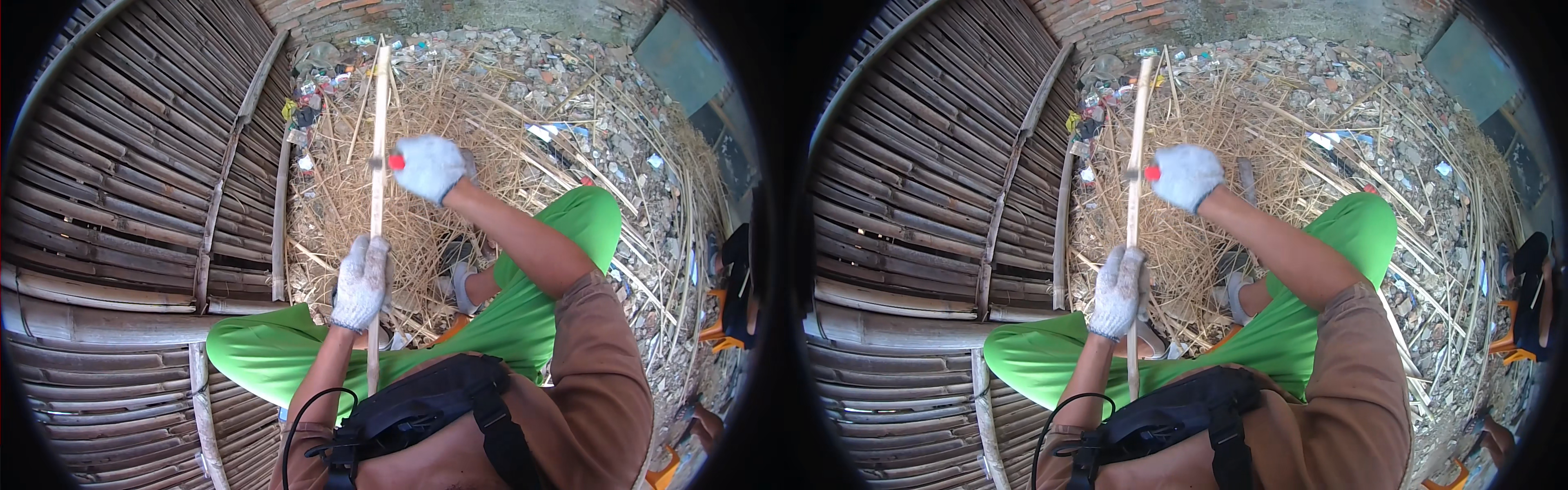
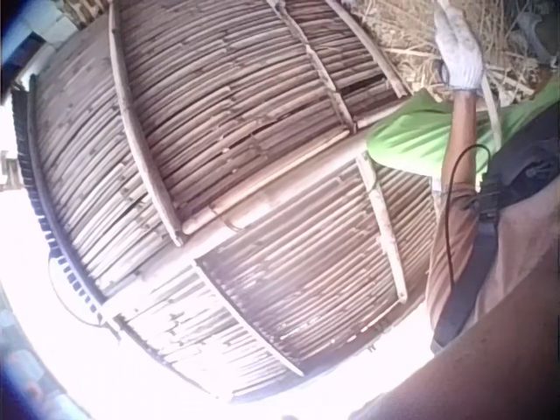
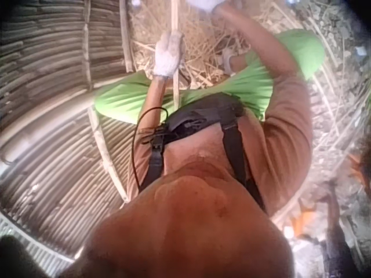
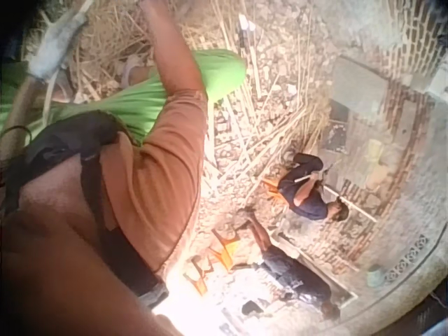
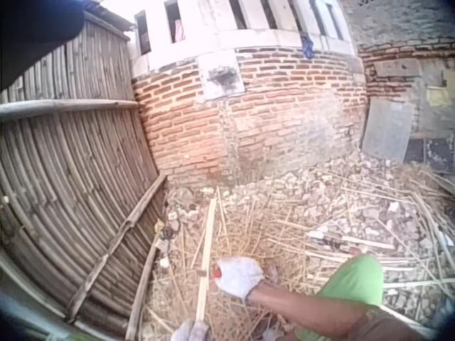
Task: The person strips layers from a bamboo pole using a small knife and then uses a larger knife to continue the process.
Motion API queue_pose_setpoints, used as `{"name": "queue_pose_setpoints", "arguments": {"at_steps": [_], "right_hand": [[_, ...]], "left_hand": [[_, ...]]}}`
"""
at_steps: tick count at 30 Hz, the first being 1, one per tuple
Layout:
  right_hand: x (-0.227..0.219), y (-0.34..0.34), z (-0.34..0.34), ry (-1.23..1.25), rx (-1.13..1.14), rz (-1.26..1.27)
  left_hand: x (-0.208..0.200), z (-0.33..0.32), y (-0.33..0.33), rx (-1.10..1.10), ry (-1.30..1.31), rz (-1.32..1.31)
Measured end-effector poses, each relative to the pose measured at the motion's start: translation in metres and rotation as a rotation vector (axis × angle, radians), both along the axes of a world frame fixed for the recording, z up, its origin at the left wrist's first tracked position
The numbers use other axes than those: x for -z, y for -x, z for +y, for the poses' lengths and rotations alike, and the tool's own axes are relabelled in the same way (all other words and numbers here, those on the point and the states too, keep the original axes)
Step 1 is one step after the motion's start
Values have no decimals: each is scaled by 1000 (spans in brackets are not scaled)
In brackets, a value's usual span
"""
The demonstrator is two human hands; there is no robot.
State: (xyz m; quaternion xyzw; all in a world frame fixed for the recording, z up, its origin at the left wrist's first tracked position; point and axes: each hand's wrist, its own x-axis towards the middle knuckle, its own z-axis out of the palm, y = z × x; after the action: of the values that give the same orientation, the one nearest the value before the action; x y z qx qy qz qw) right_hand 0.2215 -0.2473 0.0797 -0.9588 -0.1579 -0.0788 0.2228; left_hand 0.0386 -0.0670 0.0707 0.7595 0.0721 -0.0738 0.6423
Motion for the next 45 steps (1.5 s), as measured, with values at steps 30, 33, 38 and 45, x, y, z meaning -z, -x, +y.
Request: {"name": "queue_pose_setpoints", "arguments": {"at_steps": [30, 33, 38, 45], "right_hand": [[-4, -76, -45, 152, 63, 108], [-11, -93, -55, 179, 131, 79], [-11, -79, -40, 149, 88, 90], [25, 18, 22, 178, -239, 129]], "left_hand": [[42, -3, 31, 124, 74, 89], [46, -4, 36, 118, 127, 105], [42, -1, 28, 82, 412, 220], [42, 15, 4, 23, 676, 181]]}}
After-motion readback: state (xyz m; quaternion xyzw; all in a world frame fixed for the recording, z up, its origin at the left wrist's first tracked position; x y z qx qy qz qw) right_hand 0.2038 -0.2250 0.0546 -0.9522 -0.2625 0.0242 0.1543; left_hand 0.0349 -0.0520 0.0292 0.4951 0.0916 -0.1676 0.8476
